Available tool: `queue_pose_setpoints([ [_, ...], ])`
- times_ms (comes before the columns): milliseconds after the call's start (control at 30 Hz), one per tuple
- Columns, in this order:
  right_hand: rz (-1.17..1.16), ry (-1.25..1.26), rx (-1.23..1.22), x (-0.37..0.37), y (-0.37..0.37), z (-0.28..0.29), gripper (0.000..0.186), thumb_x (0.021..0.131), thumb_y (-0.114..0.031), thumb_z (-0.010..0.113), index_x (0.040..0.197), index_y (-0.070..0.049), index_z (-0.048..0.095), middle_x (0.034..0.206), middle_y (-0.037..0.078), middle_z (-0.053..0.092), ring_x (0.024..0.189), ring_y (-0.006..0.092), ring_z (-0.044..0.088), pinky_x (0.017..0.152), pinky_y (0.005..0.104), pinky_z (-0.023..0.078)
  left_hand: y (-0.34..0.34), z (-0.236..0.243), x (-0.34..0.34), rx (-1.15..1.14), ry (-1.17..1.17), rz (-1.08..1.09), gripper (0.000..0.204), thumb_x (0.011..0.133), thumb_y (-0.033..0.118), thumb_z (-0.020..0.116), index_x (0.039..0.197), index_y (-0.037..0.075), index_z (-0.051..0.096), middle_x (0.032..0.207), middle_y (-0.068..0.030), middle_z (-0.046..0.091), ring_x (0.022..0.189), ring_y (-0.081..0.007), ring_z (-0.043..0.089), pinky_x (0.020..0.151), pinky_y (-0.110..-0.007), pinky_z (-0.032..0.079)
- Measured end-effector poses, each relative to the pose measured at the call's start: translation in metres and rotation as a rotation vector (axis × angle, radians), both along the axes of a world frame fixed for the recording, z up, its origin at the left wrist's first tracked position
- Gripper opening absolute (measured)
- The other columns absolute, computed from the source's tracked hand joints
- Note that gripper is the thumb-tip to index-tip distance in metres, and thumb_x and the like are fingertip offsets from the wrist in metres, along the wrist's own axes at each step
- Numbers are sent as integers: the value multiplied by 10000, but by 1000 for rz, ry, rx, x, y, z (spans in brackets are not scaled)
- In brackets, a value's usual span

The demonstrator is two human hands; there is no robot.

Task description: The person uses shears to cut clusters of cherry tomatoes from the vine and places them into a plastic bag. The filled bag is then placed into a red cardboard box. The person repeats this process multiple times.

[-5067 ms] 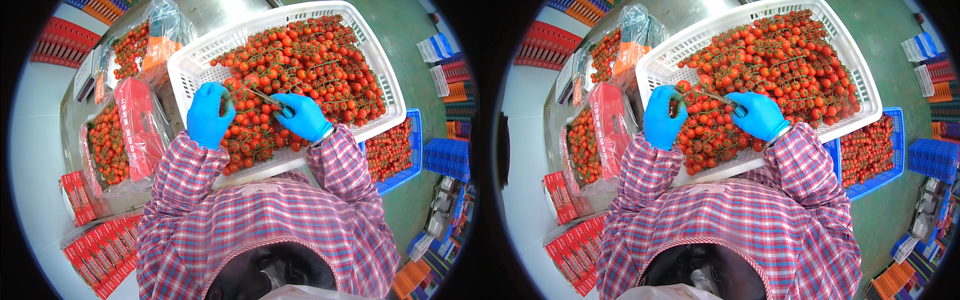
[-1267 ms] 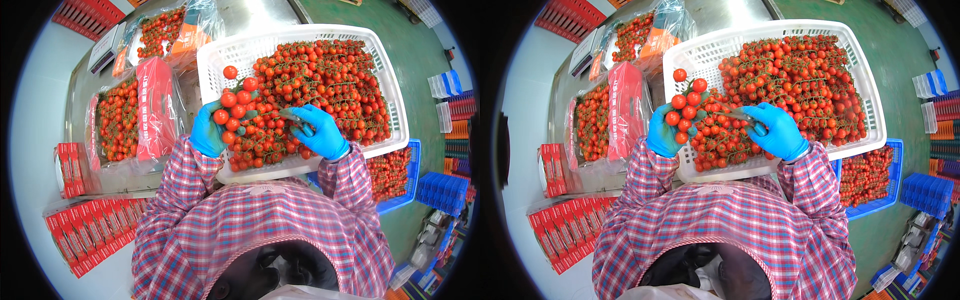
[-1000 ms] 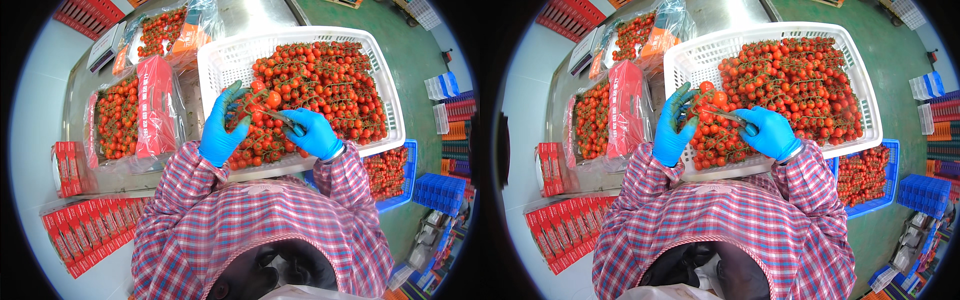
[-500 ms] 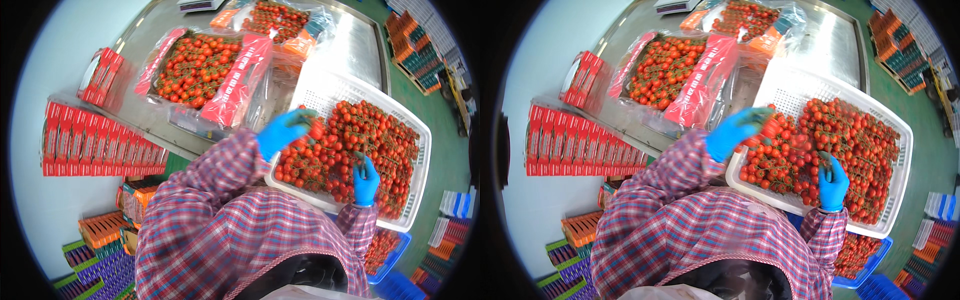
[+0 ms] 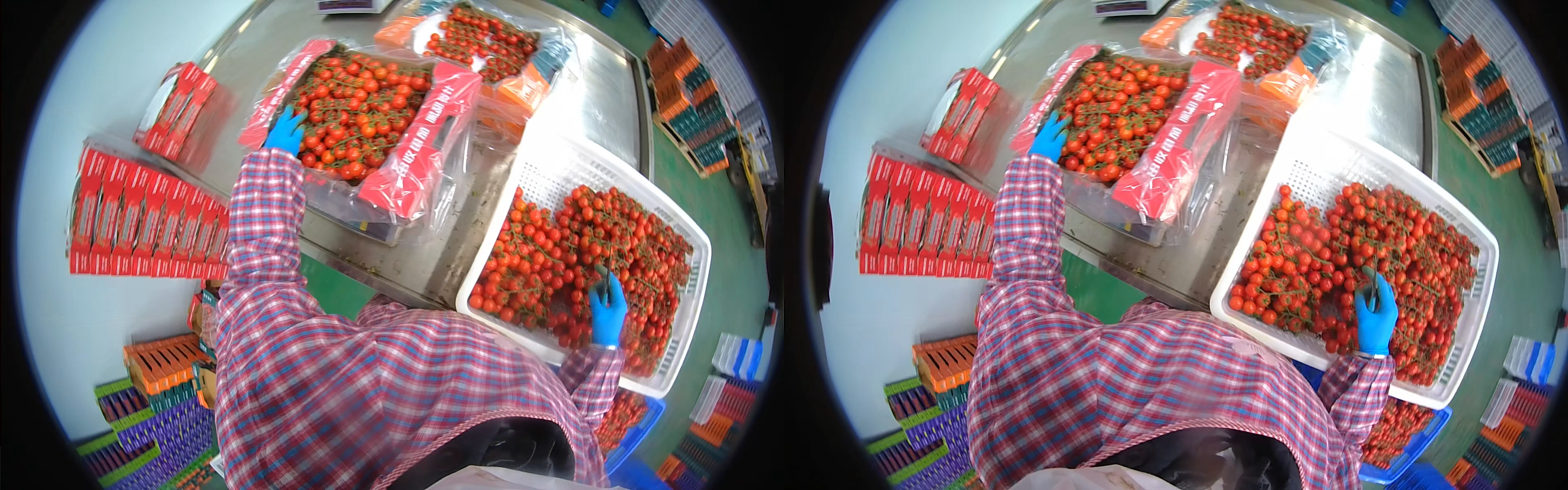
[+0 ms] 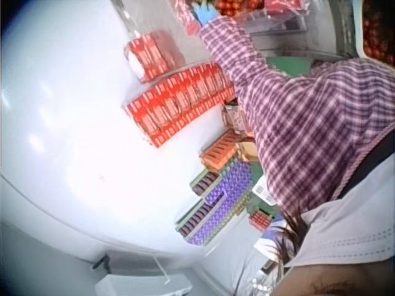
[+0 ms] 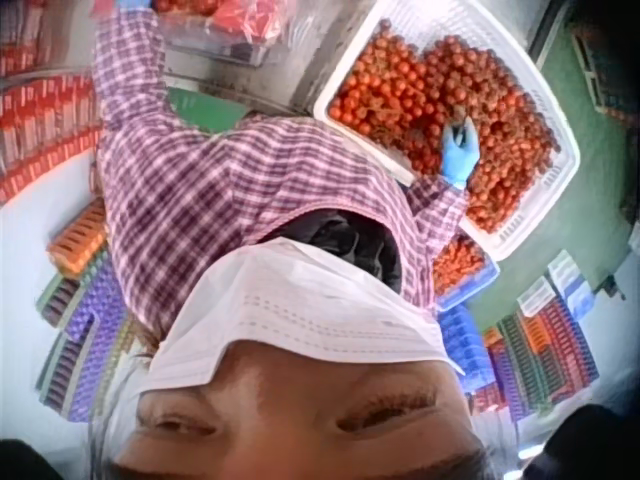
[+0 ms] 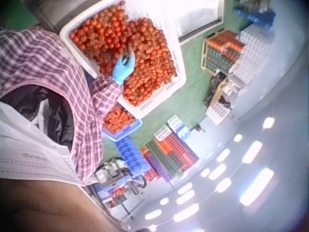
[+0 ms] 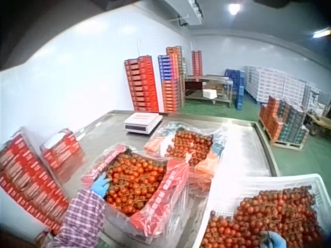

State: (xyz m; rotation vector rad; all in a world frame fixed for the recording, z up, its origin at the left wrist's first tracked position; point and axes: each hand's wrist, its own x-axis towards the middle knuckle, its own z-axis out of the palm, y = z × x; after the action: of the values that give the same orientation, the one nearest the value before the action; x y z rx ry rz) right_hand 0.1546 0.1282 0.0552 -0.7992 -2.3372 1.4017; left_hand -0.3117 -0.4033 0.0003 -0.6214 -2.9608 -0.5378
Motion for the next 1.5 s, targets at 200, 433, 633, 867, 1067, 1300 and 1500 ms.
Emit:
queue_pose_setpoints([
  [200,-205,66,29,10,16,3,398,772,-21,644,1163,-66,587,859,-11,547,754,52,479,678,212,415,26,60,-12,-233,-267,84,458,887,298,508,1280,64,478,1317,-178,454,1230,-337,408,1050,-411,312],
  [433,-470,504,-260,21,27,24,361,812,-9,608,1170,-26,566,836,-56,527,711,14,440,624,163,378,369,42,141,236,-185,-1129,449,867,211,554,1284,73,464,1327,-147,446,1236,-279,414,1037,-361,329],
  [633,-378,349,-24,22,25,17,376,769,48,620,1133,-32,575,893,3,540,821,69,528,724,212,451,565,-12,195,-52,-486,-1007,589,769,197,633,1295,31,427,1257,-201,496,1157,-331,486,994,-393,382],
  [867,-343,310,171,24,30,11,381,733,-18,678,1098,-36,570,906,66,551,788,156,569,705,277,469,531,-22,167,-258,-1095,-745,423,749,173,639,1120,-11,554,980,-122,626,896,-188,596,780,-297,499],
  [1067,-261,276,201,22,24,15,385,729,-1,667,1100,-39,568,934,76,557,815,175,575,720,286,474,424,14,209,770,-1778,-251,357,842,108,546,1175,-12,497,1089,-146,580,1015,-268,584,859,-348,500],
  [1300,116,165,135,17,5,30,442,678,19,643,1098,-112,616,752,62,494,615,181,502,591,291,437,369,63,274,1025,-1659,-467,847,725,-46,640,1420,80,173,1348,-138,377,1230,-278,423,1017,-403,385],
  [1500,267,-112,390,16,-10,37,322,719,-122,604,1038,-155,636,714,75,551,634,264,575,543,375,457,357,88,287,1041,-1604,-611,927,699,-95,595,1450,110,91,1389,-112,331,1239,-240,415,970,-350,419],
])
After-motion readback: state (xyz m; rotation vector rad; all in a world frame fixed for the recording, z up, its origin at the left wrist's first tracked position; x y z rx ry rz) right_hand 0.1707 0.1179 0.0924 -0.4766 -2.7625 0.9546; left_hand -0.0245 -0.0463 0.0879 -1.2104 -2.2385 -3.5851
